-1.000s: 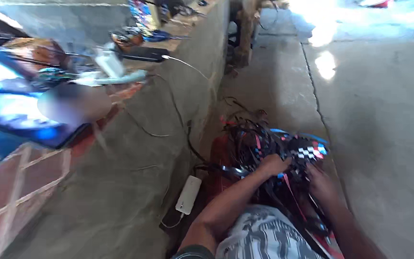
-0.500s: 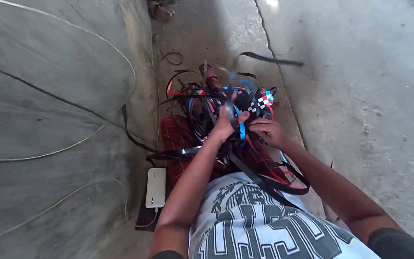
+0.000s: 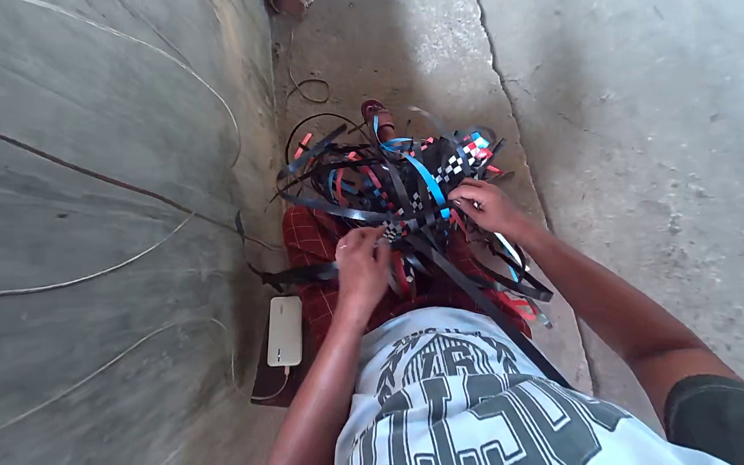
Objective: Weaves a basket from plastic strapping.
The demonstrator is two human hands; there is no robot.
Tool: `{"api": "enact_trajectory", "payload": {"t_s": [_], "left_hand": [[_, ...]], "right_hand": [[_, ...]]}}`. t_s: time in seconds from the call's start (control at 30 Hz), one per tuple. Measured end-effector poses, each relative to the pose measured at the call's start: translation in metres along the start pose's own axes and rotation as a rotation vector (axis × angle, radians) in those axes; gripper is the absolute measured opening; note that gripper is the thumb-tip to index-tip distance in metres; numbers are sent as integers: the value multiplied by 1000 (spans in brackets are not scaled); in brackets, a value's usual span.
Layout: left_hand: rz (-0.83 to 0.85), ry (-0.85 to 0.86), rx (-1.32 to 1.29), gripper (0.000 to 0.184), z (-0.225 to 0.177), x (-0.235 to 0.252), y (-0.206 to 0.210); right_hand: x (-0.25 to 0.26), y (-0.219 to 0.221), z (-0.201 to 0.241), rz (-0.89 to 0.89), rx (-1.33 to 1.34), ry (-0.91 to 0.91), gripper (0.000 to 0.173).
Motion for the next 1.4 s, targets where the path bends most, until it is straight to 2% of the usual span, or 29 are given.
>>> {"api": "enact_trajectory", "payload": {"t_s": [0.07, 0.13, 0.3, 0.37, 0.47, 0.63, 0.77, 0.87, 1.0, 1.1, 1.2, 1.4], "left_hand": [[-9, 75, 151, 42, -12, -8, 25], [-51, 146, 172, 47, -14, -6, 41], [-138, 363, 46, 24, 4, 13, 37], [-131, 345, 3, 22, 10, 19, 23], [-106, 323, -14, 21, 13, 30, -5], [-16, 408, -38, 25, 9, 49, -32], [65, 456, -124, 14, 2, 49, -40], [97, 388, -214, 10, 10, 45, -28], [117, 291, -217, 10, 32, 45, 5], [102, 288, -212, 11, 31, 44, 14], [77, 303, -217, 12, 26, 45, 16], [60, 224, -182, 13, 27, 50, 14]], "right_hand": [[11, -4, 7, 27, -28, 1, 20], [22, -9, 14, 71, -59, 7, 20], [37, -9, 25, 208, -41, -3, 19], [41, -4, 29, 261, -6, -42, 18], [47, 11, 37, 386, -4, 7, 23], [64, 29, 49, 510, -200, 210, 26], [64, 16, 78, 663, -316, 290, 25], [53, 14, 83, 735, -353, 317, 24], [38, 46, 43, 739, -313, 370, 27], [33, 55, 23, 664, -184, 309, 25], [35, 48, 20, 575, -88, 256, 22], [43, 50, 13, 562, -155, 349, 25]]}}
Point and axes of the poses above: each hand's wrist, its own x-axis towards the middle knuckle, its own y-axis out of the palm, z = x × y, the point moved 10 cm from there along x, towards the middle knuckle, and after that the axes turned 6 degrees about -x, right-handed, at the moved point
